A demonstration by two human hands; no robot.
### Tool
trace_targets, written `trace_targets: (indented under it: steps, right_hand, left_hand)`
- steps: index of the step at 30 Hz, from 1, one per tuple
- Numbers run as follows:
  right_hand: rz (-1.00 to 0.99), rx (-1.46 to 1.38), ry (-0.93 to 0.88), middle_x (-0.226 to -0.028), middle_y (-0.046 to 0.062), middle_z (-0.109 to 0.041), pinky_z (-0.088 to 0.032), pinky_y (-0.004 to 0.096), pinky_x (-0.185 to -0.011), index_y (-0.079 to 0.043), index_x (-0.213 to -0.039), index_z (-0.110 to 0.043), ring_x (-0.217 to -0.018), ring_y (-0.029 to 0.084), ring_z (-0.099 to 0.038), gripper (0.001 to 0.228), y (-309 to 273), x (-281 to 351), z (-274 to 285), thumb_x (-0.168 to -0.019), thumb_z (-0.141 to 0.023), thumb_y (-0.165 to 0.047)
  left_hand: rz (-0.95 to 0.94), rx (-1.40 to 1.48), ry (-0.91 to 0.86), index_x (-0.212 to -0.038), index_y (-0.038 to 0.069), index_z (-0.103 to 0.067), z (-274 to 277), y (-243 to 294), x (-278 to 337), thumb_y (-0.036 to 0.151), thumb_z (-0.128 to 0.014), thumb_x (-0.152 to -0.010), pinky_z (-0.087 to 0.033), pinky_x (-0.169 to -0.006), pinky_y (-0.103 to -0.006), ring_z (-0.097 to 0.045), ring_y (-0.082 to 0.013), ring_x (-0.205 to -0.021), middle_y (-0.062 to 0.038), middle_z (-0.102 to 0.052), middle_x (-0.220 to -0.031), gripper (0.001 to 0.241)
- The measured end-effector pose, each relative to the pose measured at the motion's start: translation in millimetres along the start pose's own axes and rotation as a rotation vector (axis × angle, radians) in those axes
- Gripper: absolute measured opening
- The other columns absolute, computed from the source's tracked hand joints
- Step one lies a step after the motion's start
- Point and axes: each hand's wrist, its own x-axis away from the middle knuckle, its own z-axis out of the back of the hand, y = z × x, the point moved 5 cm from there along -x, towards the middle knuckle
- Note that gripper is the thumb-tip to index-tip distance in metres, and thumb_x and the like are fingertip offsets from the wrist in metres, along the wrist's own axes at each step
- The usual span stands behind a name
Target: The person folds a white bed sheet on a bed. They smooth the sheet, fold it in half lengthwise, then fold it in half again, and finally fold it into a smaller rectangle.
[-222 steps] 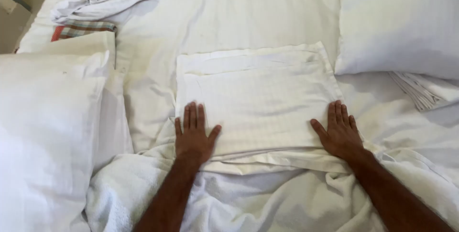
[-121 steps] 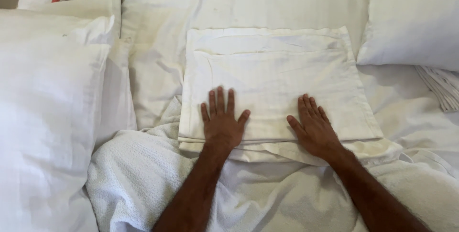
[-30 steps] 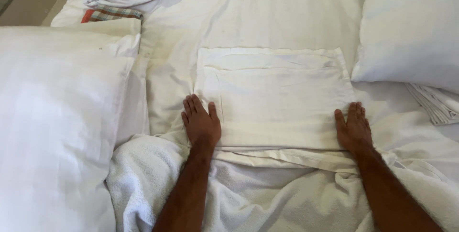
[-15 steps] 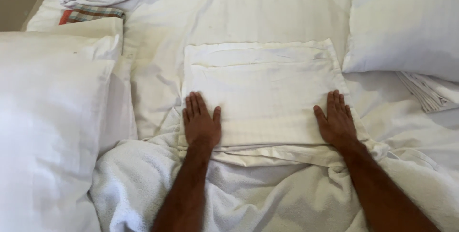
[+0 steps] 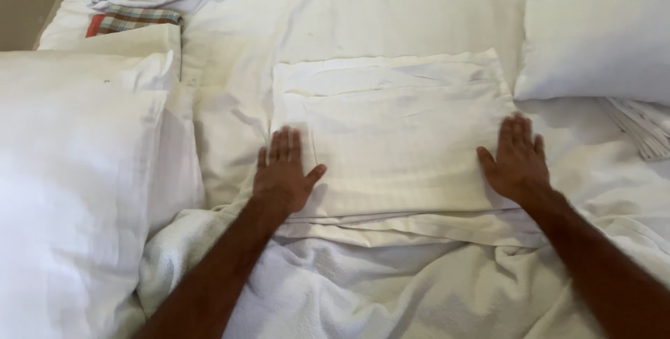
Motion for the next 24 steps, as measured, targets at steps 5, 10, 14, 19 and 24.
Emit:
trace_targets:
  steps: [5, 10, 14, 19, 24]
  right_hand:
    - [0.438, 0.027, 0.023, -0.17, 0.022, -0.008, -0.008, 0.046, -0.125, 0.003, -0.16, -0.012, -0.158, 0.034, -0.007, 0.085, -70, 27, 21, -0.101, -0.039, -0.05]
    - [0.441, -0.077, -0.13, -0.17, 0.019, -0.005, -0.005, 0.044, -0.125, 0.0, -0.161, -0.008, -0.158, 0.032, -0.003, 0.083, -78, 20, 3, -0.102, -0.037, -0.051]
    - [0.275, -0.159, -0.121, -0.17, 0.021, -0.005, -0.004, 0.046, -0.124, 0.001, -0.162, -0.007, -0.158, 0.032, -0.002, 0.085, -63, -2, 3, -0.102, -0.034, -0.053]
    - [0.175, -0.158, -0.105, -0.171, 0.022, -0.006, -0.005, 0.046, -0.126, 0.002, -0.161, -0.01, -0.159, 0.034, -0.003, 0.086, -43, -17, 1, -0.101, -0.034, -0.055]
    - [0.092, -0.184, -0.044, -0.17, 0.025, -0.008, -0.007, 0.047, -0.126, 0.005, -0.161, -0.013, -0.159, 0.036, -0.005, 0.088, -28, -24, -3, -0.102, -0.035, -0.056]
  left_hand:
    - [-0.167, 0.017, 0.106, -0.164, 0.015, 0.006, -10, 43, -11, 0.065, -0.026, -0.103, 0.001, -0.127, -0.0462, 0.009, -0.025, -0.159, -0.008, 0.01, -0.174, 0.086]
    - [-0.105, 0.094, 0.082, -0.165, 0.019, 0.006, -15, 45, -25, 0.066, -0.029, -0.102, 0.005, -0.127, -0.0476, 0.012, -0.0246, -0.159, -0.006, 0.012, -0.174, 0.086]
    - [0.015, 0.137, 0.075, -0.164, 0.018, 0.012, -17, 25, -41, 0.068, -0.029, -0.101, 0.005, -0.126, -0.0484, 0.014, -0.0243, -0.158, -0.005, 0.015, -0.173, 0.09]
    - [0.086, 0.247, 0.134, -0.163, 0.012, 0.013, -19, 16, -52, 0.068, -0.032, -0.1, 0.004, -0.126, -0.0478, 0.012, -0.0237, -0.159, -0.008, 0.014, -0.173, 0.095]
    - [0.103, 0.365, 0.273, -0.163, 0.011, 0.009, -3, 8, -56, 0.057, -0.049, -0.1, -0.001, -0.127, -0.0478, 0.005, -0.0312, -0.159, -0.014, 0.01, -0.173, 0.097]
